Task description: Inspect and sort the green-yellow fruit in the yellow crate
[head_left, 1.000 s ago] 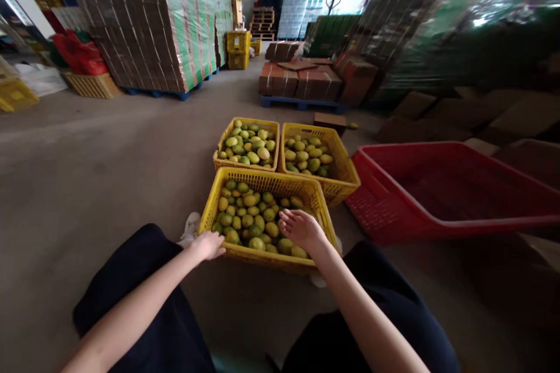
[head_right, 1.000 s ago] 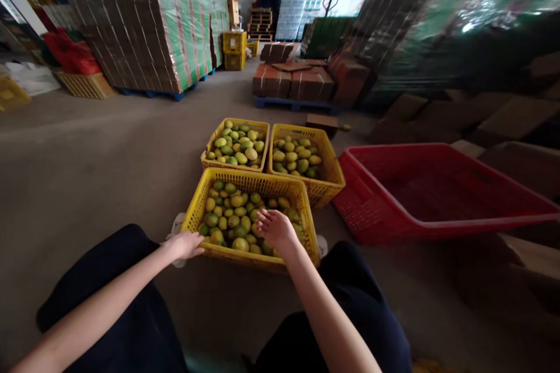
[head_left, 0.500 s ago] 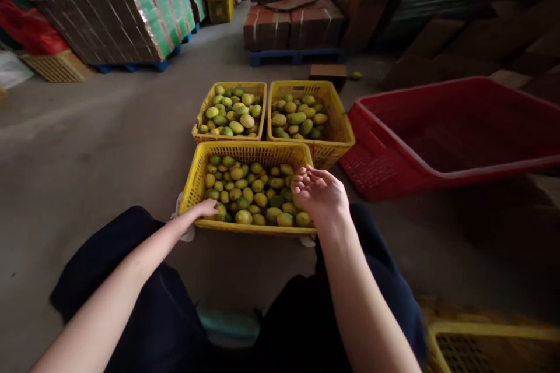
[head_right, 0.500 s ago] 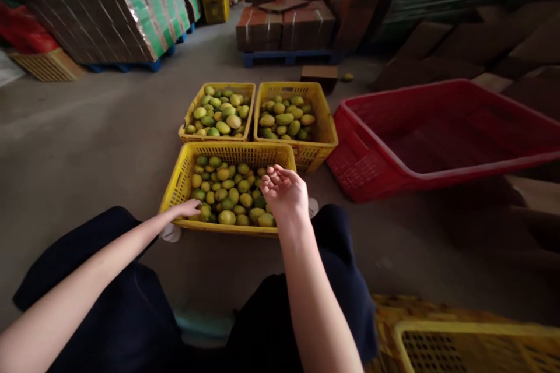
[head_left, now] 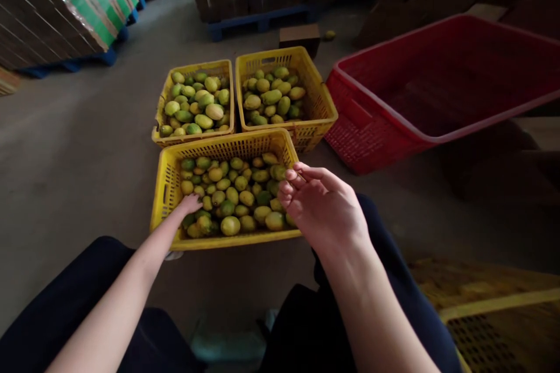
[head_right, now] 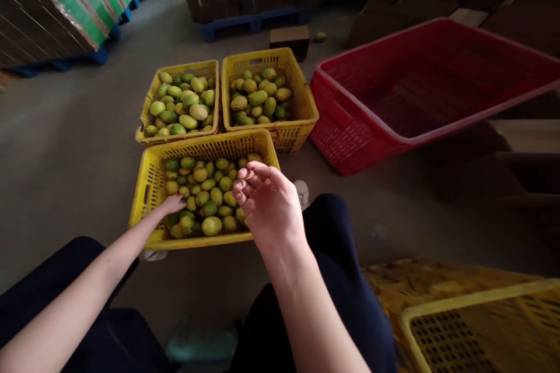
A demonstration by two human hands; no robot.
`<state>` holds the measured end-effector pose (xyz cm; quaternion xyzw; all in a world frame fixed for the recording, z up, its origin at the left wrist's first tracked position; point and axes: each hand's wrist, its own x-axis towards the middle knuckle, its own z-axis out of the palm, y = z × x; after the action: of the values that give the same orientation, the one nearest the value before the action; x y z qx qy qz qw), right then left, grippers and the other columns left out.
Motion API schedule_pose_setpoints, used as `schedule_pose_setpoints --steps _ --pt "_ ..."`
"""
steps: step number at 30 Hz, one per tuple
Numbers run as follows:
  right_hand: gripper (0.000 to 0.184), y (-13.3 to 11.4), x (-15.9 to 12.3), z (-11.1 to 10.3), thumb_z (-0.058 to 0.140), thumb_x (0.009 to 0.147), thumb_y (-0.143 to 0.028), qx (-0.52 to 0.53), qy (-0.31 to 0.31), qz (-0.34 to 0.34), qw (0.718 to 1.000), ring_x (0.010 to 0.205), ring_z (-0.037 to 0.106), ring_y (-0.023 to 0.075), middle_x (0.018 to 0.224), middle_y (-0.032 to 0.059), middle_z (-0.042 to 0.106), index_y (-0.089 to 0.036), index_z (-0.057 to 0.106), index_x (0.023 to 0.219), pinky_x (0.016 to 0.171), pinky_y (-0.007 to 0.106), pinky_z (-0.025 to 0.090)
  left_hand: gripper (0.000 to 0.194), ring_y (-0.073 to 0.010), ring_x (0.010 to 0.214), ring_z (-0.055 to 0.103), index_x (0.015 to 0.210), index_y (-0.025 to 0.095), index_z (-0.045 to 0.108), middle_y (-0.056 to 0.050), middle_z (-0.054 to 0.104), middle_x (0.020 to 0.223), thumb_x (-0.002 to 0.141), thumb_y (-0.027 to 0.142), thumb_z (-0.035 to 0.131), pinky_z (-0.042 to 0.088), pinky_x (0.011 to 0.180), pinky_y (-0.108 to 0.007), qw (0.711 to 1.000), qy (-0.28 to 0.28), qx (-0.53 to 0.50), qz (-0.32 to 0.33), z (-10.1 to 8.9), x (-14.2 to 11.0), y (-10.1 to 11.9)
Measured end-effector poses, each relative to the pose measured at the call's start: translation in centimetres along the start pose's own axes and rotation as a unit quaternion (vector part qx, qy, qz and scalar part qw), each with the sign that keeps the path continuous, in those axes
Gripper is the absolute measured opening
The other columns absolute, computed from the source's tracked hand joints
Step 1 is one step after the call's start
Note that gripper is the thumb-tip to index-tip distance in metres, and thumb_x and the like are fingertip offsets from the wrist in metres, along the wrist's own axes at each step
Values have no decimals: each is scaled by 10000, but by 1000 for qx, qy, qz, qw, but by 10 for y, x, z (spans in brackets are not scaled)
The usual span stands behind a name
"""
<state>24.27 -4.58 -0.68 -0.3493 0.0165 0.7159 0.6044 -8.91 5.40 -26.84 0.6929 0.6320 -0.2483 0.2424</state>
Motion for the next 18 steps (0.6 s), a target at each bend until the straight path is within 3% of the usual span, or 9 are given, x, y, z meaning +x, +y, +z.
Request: schedule_pose_setpoints --steps 6,9,12,14,16,18 --pt "83 6 -3 3 573 797 -125 -2 -28 -1 1000 554 603 89 631 -2 636 -169 606 735 545 181 495 412 -401 1397 436 1283 88 585 -255 476 1485 935 289 495 304 1172 -489 995 14 -87 -39 7 -20 7" --pt "78 11 -1 6 564 791 -128 -1 -45 -6 999 531 592 85 619 -6 633 -169 598 734 539 184 488 354 -346 1308 540 1239 110 601 -223 565 1409 972 273 435 440 1079 -444 984 -1 -166 -58 4 -38 12" --pt "60 19 1 10 567 766 -125 3 -46 -1 999 507 577 89 598 -9 633 -174 584 735 518 184 477 375 -283 1077 673 1259 145 570 -157 690 1220 1018 361 381 569 866 -394 966 -20 -245 -75 -8 -61 17" --pt "55 26 2 13 568 745 -125 2 -44 11 999 494 564 95 578 -11 625 -179 574 736 502 186 466 396 -253 947 701 1280 168 547 -111 728 1088 1018 429 402 591 775 -377 926 -27 -362 -104 -23 -76 23" --pt "61 34 4 15 550 733 -123 -5 -31 16 999 490 559 104 564 -10 617 -182 565 736 494 190 457 380 -237 904 704 1276 178 547 -99 734 1022 1007 425 443 598 753 -373 833 -28 -533 -147 -46 -92 31" --pt "69 43 7 16 527 732 -127 -18 2 10 1000 519 582 119 595 3 636 -184 563 746 511 202 463 372 -212 886 704 1271 177 557 -98 736 1005 1018 405 408 602 736 -344 789 -15 -598 -141 -75 -110 42"
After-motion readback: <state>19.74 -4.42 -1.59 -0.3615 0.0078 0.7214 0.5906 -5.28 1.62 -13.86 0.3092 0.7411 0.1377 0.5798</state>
